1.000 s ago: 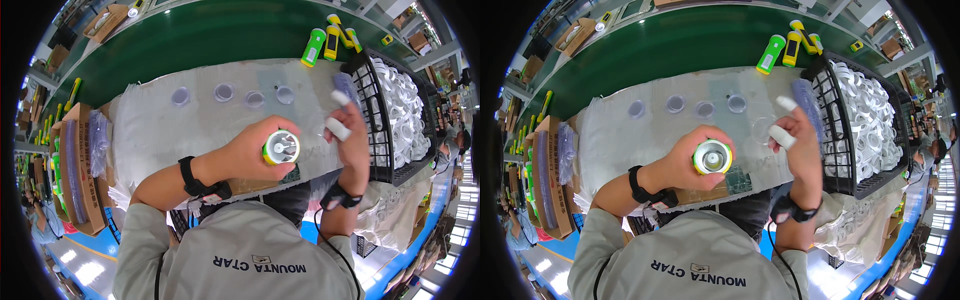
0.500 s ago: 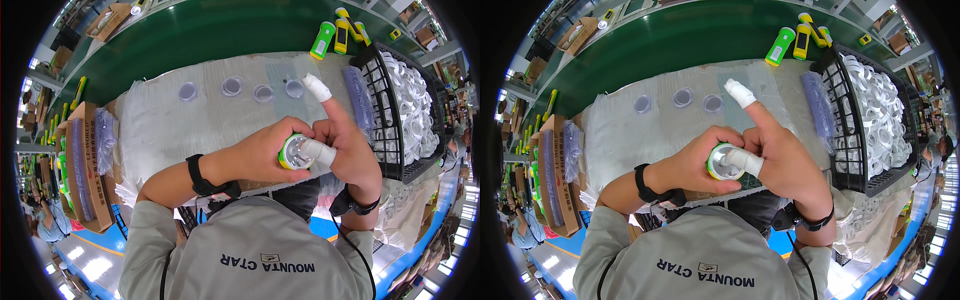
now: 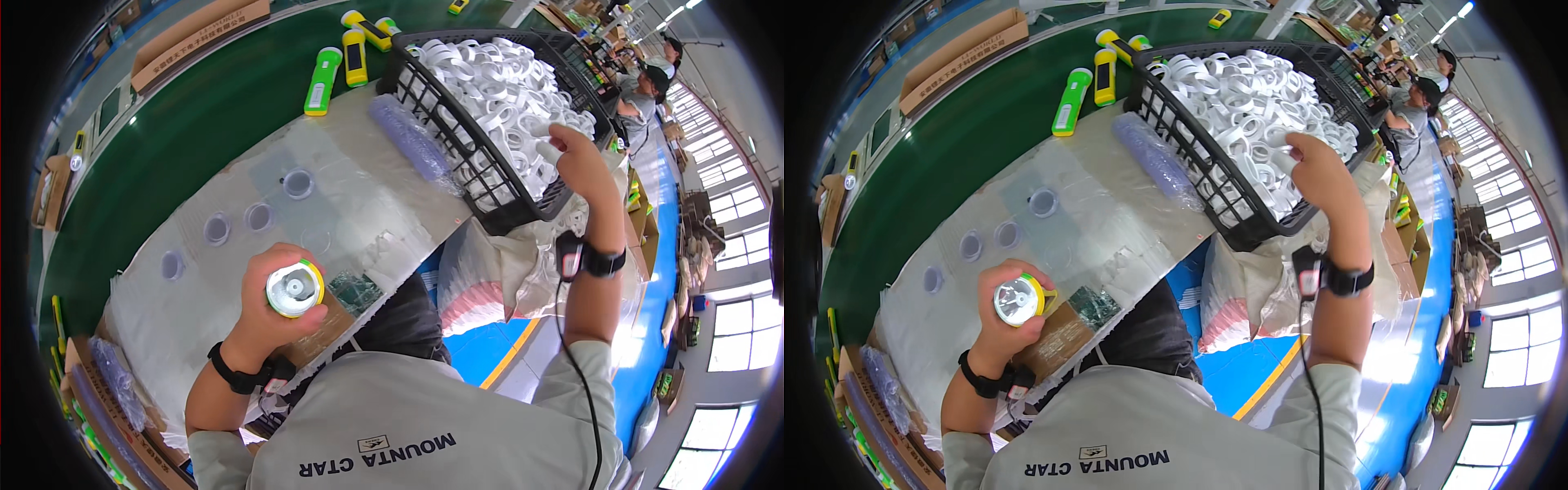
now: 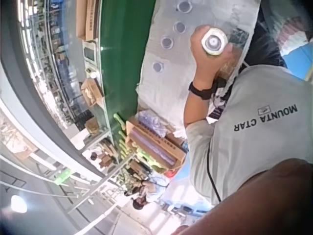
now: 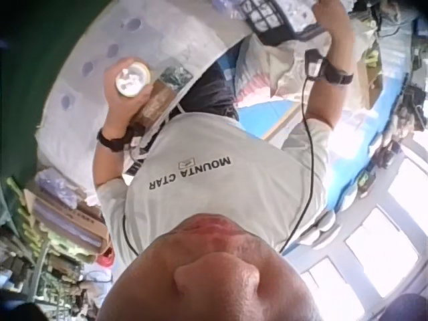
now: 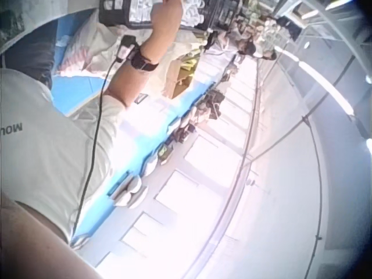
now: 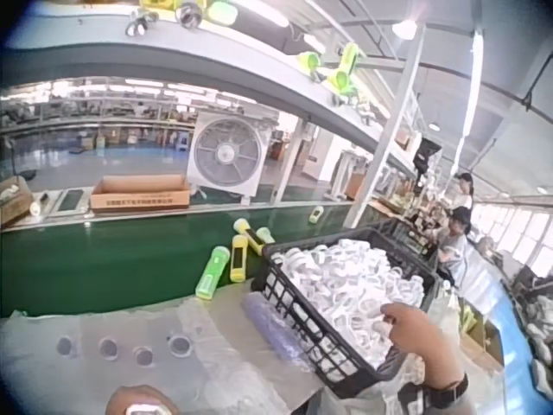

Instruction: Assembling the internal components and lens housing of handheld flashlights.

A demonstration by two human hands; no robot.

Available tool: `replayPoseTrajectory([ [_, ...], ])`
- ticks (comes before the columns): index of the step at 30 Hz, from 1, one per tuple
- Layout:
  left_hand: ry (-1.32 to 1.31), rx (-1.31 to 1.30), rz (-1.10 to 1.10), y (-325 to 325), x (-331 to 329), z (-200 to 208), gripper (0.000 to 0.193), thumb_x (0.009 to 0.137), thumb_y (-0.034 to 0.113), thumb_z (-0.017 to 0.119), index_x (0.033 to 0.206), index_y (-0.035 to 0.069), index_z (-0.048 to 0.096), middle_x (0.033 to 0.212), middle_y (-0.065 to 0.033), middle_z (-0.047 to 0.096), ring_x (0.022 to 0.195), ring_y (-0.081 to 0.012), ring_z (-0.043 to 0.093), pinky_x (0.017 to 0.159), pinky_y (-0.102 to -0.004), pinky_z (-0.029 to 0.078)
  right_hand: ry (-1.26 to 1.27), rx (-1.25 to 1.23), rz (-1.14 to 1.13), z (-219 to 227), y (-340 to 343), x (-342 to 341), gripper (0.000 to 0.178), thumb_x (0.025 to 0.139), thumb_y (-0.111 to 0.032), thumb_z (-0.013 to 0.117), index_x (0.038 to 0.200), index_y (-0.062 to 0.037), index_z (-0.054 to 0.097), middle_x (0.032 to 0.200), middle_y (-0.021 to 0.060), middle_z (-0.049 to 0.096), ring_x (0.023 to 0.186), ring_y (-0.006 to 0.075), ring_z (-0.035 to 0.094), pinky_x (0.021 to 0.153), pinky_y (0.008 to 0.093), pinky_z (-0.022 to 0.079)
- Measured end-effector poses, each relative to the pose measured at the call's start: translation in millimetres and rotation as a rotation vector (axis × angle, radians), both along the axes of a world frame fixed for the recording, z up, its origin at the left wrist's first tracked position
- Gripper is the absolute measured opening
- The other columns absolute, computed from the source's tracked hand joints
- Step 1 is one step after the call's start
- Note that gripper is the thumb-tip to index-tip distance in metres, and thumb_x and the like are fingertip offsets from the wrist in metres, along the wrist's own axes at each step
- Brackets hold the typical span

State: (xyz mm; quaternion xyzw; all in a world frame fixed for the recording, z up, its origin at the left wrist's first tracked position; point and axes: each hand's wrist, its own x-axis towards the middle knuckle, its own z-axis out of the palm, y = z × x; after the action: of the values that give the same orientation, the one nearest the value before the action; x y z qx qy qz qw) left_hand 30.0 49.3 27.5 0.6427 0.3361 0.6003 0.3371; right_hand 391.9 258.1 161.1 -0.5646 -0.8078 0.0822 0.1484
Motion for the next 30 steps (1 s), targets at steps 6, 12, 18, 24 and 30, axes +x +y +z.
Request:
replayPoseTrajectory([
  [6, -0.02, -0.042, -0.004, 0.4, -1.7, 1.1, 0.057, 0.072, 0.015, 0.074, 0.117, 0.01, 0.04, 0.096, -0.013, 0.055, 0.086, -0.0216, 0.057, 0.074, -0.0331, 0.047, -0.412, -0.164, -0.083, -45.1, 64.4, 73.2, 0.039, 0.078, -0.012, 0.051, 0.115, -0.0002, 0.055, 0.106, 0.0243, 0.06, 0.099, 0.0382, 0.058, 0.085, 0.0441, 0.045],
  [12, -0.093, -0.093, 0.034, -5.0, -1.2, -2.7, 0.056, 0.072, 0.014, 0.075, 0.117, 0.009, 0.041, 0.101, -0.0124, 0.055, 0.089, -0.0213, 0.057, 0.078, -0.0331, 0.046, -0.372, -0.081, -0.139, -90.0, 93.5, 58.5, 0.029, 0.078, -0.01, 0.046, 0.102, 0.0065, 0.046, 0.094, 0.0328, 0.059, 0.094, 0.046, 0.057, 0.083, 0.0504, 0.044],
  [18, 0.161, 0.0, 0.051, 0.4, -3.5, 2.3, 0.058, 0.075, 0.015, 0.073, 0.12, 0.011, 0.037, 0.099, -0.0144, 0.054, 0.088, -0.0219, 0.057, 0.076, -0.0336, 0.046, -0.282, 0.168, -0.087, -60.0, 80.3, 104.8, 0.036, 0.077, 0.002, 0.039, 0.11, 0.0048, 0.054, 0.095, 0.0246, 0.061, 0.087, 0.0358, 0.06, 0.077, 0.0387, 0.047],
  [24, 0.061, -0.032, 0.02, -4.0, -6.6, 0.6, 0.06, 0.073, 0.011, 0.074, 0.12, 0.011, 0.037, 0.102, -0.0143, 0.053, 0.09, -0.0212, 0.057, 0.076, -0.0328, 0.046, 0.367, -0.227, 0.355, -30.2, -46.6, -94.8, 0.028, 0.078, 0.0, 0.051, 0.104, 0.0016, 0.062, 0.094, 0.0127, 0.066, 0.086, 0.0217, 0.063, 0.075, 0.0316, 0.048],
  [30, -0.03, -0.093, -0.002, 1.0, -4.1, -3.7, 0.061, 0.072, 0.012, 0.075, 0.119, 0.01, 0.036, 0.103, -0.0135, 0.053, 0.089, -0.0201, 0.056, 0.075, -0.0318, 0.046, 0.201, -0.373, 0.407, -136.0, -44.9, -176.8, 0.019, 0.079, -0.009, 0.06, 0.096, 0.0004, 0.059, 0.078, 0.0174, 0.06, 0.073, 0.0301, 0.058, 0.065, 0.0364, 0.044],
])
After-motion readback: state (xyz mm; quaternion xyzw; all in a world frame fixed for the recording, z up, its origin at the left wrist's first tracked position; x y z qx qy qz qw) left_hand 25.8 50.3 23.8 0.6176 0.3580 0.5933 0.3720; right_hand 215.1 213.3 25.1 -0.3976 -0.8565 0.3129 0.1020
